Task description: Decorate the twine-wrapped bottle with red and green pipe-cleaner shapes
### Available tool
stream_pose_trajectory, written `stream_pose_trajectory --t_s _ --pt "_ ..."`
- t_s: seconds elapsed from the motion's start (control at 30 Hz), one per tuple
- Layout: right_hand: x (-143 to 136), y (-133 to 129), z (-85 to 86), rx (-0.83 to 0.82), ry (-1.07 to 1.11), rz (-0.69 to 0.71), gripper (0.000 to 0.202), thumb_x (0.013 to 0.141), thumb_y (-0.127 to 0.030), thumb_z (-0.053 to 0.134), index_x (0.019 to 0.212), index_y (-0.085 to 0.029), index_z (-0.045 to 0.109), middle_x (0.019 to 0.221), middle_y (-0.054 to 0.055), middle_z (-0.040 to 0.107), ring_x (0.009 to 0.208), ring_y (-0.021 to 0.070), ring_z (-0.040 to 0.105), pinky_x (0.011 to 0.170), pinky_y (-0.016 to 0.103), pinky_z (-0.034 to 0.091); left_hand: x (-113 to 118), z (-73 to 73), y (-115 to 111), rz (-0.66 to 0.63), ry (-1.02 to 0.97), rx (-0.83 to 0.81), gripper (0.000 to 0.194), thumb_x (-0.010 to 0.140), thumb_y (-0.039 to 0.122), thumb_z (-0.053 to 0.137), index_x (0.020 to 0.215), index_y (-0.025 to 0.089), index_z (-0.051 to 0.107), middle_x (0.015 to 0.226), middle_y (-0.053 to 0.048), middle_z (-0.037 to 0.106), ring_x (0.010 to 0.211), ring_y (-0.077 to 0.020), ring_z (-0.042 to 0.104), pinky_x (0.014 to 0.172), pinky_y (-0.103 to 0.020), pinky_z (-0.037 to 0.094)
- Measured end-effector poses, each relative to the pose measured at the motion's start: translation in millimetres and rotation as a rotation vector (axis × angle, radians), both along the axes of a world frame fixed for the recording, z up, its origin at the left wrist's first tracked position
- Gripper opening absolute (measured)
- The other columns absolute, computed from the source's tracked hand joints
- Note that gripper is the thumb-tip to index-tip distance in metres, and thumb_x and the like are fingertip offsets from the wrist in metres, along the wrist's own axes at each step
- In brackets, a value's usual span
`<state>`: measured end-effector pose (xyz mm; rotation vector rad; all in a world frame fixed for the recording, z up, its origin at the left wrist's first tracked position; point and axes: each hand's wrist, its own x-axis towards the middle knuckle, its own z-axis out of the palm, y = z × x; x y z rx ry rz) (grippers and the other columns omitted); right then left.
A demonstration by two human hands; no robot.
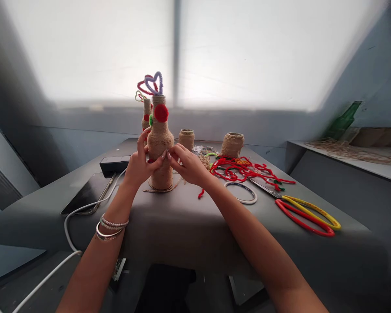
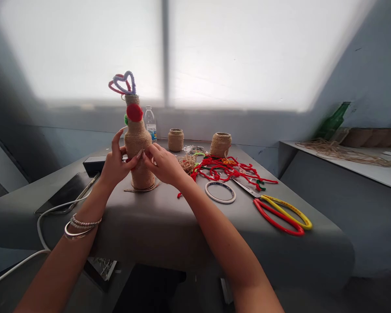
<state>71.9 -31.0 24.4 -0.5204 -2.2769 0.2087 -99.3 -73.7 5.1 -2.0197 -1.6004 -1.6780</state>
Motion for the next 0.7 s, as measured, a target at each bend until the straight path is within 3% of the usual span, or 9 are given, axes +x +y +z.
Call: stream_pose_trajectory --t_s 0.2,0.33,0.7 --pt "-0.4 -3.9 0.7 0.008 0.007 -0.065 0.013 0.091 -0.028 0.042 0.082 -0.019 0.045 0.084 0.003 0.053 0.072 0.0139 0.048 0.064 0.027 0.034 -1.4 -0.7 0.7 -0.010 -0.034 -0.003 0.086 0.073 0.037 0.068 0.144 0.025 0.021 0.083 0.000 0.071 0.050 -0.0113 0.059 0.052 -0.023 0.047" --pt "-0.5 -6.1 1.3 -0.007 0.012 -0.083 0.015 0.091 -0.031 0.042 0.084 -0.019 0.048 0.085 0.003 0.055 0.074 0.0141 0.049 0.065 0.027 0.035 -1.1 -1.2 0.2 -0.006 -0.076 0.056 0.089 0.069 0.033 0.072 0.142 0.024 0.023 0.080 0.000 0.071 0.062 -0.0150 0.066 0.059 -0.025 0.051" --pt "-0.2 -0.7 1.0 -0.200 0.077 0.058 0.020 0.090 -0.035 0.043 0.090 -0.018 0.053 0.086 0.002 0.059 0.070 0.0114 0.049 0.064 0.025 0.038 -0.6 1.3 -4.6 -0.004 -0.192 0.023 0.095 0.064 0.034 0.078 0.142 0.023 0.025 0.093 -0.005 0.073 0.080 -0.0218 0.070 0.073 -0.035 0.056"
